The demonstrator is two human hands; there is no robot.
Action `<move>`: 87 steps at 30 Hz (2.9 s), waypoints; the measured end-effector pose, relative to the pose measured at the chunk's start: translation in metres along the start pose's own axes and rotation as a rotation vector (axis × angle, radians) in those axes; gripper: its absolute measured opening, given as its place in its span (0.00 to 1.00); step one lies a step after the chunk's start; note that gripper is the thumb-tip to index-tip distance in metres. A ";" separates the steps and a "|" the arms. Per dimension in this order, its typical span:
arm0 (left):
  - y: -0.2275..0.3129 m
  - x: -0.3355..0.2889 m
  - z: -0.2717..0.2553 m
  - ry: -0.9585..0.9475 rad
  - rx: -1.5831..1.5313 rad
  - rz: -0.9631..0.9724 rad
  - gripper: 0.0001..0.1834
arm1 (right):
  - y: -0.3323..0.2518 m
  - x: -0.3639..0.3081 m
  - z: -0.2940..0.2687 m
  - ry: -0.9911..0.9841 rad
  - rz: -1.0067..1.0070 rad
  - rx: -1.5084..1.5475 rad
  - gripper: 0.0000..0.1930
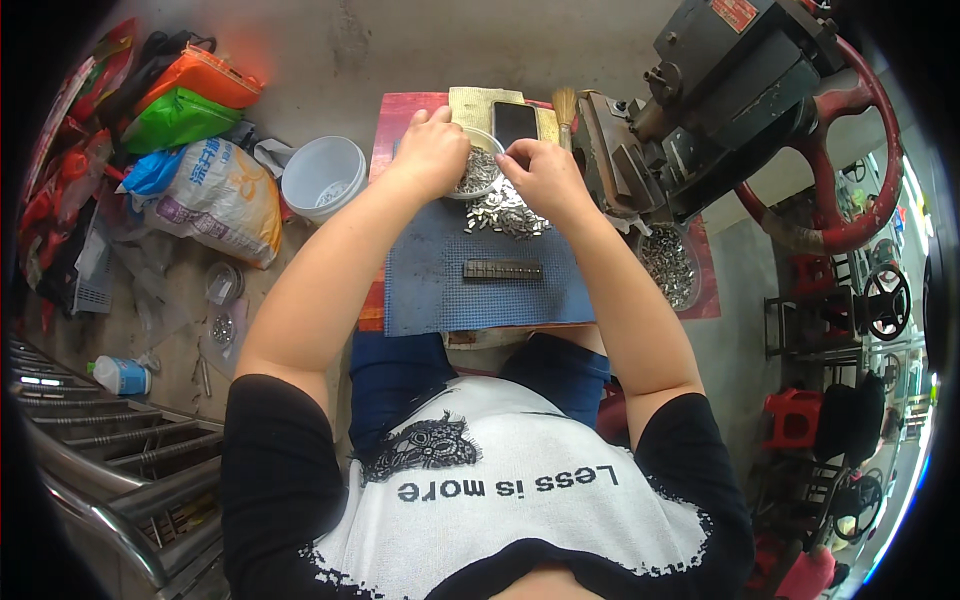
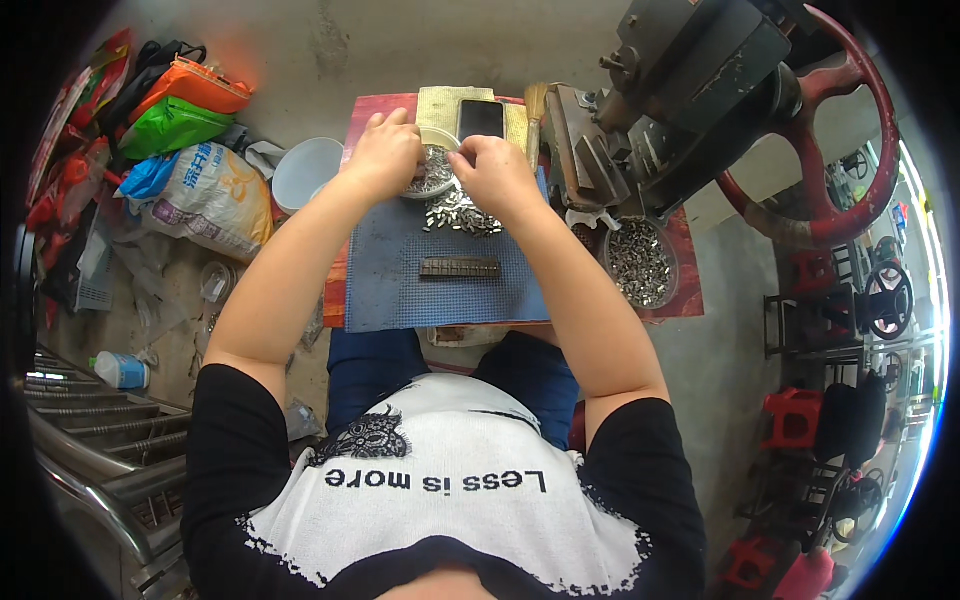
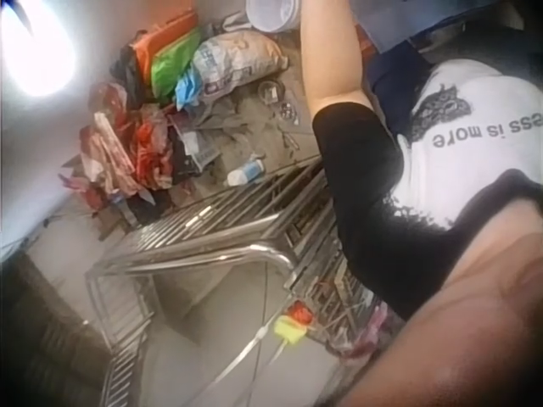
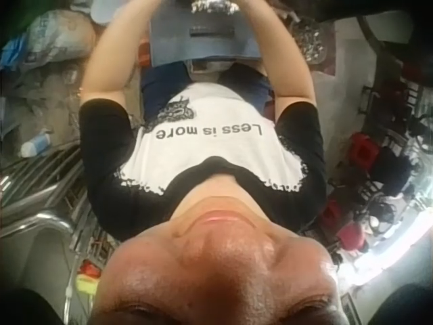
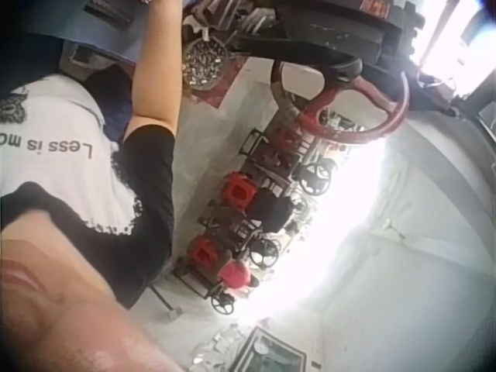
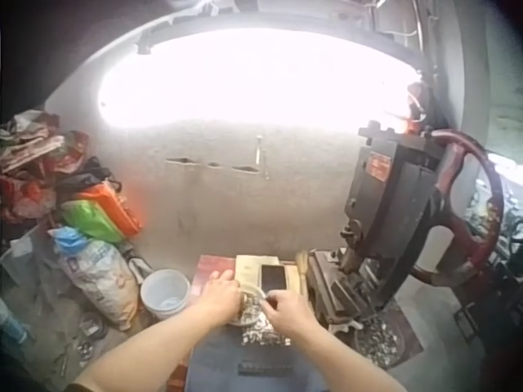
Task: Assembling small metal components on a jig and using a manual press machine to join them.
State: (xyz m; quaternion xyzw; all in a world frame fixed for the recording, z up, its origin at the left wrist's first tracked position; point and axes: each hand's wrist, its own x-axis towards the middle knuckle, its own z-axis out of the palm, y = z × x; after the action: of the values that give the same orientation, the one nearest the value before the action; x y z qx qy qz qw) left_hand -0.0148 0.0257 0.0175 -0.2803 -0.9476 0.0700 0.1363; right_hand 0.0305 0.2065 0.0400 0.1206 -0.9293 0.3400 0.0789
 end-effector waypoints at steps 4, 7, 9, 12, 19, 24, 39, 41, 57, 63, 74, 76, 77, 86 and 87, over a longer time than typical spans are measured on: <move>-0.009 -0.010 0.004 0.054 -0.494 -0.091 0.11 | 0.009 0.004 0.008 0.005 -0.060 -0.007 0.13; -0.010 -0.016 0.003 0.145 -0.666 -0.090 0.11 | 0.008 0.011 0.015 -0.029 -0.131 -0.052 0.14; -0.010 -0.019 -0.001 0.180 -0.702 -0.079 0.11 | 0.002 0.013 0.016 -0.106 -0.044 0.066 0.12; -0.011 -0.019 -0.006 0.222 -0.705 -0.071 0.11 | 0.007 0.022 0.023 -0.107 -0.058 0.178 0.12; -0.020 -0.022 0.002 0.217 -0.780 -0.103 0.11 | 0.006 0.030 0.024 -0.118 -0.111 0.149 0.11; -0.020 -0.020 0.001 0.233 -0.798 -0.108 0.12 | 0.017 0.039 0.027 -0.180 -0.072 0.414 0.12; -0.017 -0.023 0.004 0.304 -0.946 -0.238 0.11 | 0.003 0.038 0.024 -0.142 -0.011 0.314 0.15; -0.012 -0.023 -0.001 0.338 -0.902 -0.197 0.11 | 0.014 0.043 0.027 -0.165 0.011 0.376 0.16; -0.006 -0.028 0.001 0.440 -0.470 -0.222 0.13 | 0.006 0.041 0.042 -0.017 0.136 0.635 0.10; -0.014 -0.027 -0.017 0.053 -0.401 -0.350 0.10 | 0.005 0.028 0.037 0.203 -0.067 0.153 0.13; 0.007 -0.001 -0.004 -0.144 -0.226 -0.207 0.11 | 0.025 0.015 0.026 0.219 -0.139 0.189 0.11; 0.006 -0.004 0.009 -0.077 -0.325 -0.202 0.12 | 0.023 0.014 0.024 0.193 -0.102 0.201 0.12; 0.005 -0.005 0.015 -0.006 -0.426 -0.197 0.13 | 0.022 0.014 0.023 0.166 -0.066 0.211 0.12; 0.008 -0.008 0.018 0.123 -0.537 -0.242 0.11 | 0.036 0.019 0.035 0.199 -0.194 0.088 0.09; 0.008 -0.010 0.020 0.169 -0.529 -0.242 0.11 | 0.038 0.019 0.038 0.210 -0.227 0.019 0.10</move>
State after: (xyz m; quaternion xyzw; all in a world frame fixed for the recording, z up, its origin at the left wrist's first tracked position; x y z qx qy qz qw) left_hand -0.0086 0.0255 -0.0055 -0.1961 -0.9448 -0.2193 0.1443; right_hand -0.0002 0.2067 -0.0076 0.1894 -0.8931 0.3484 0.2125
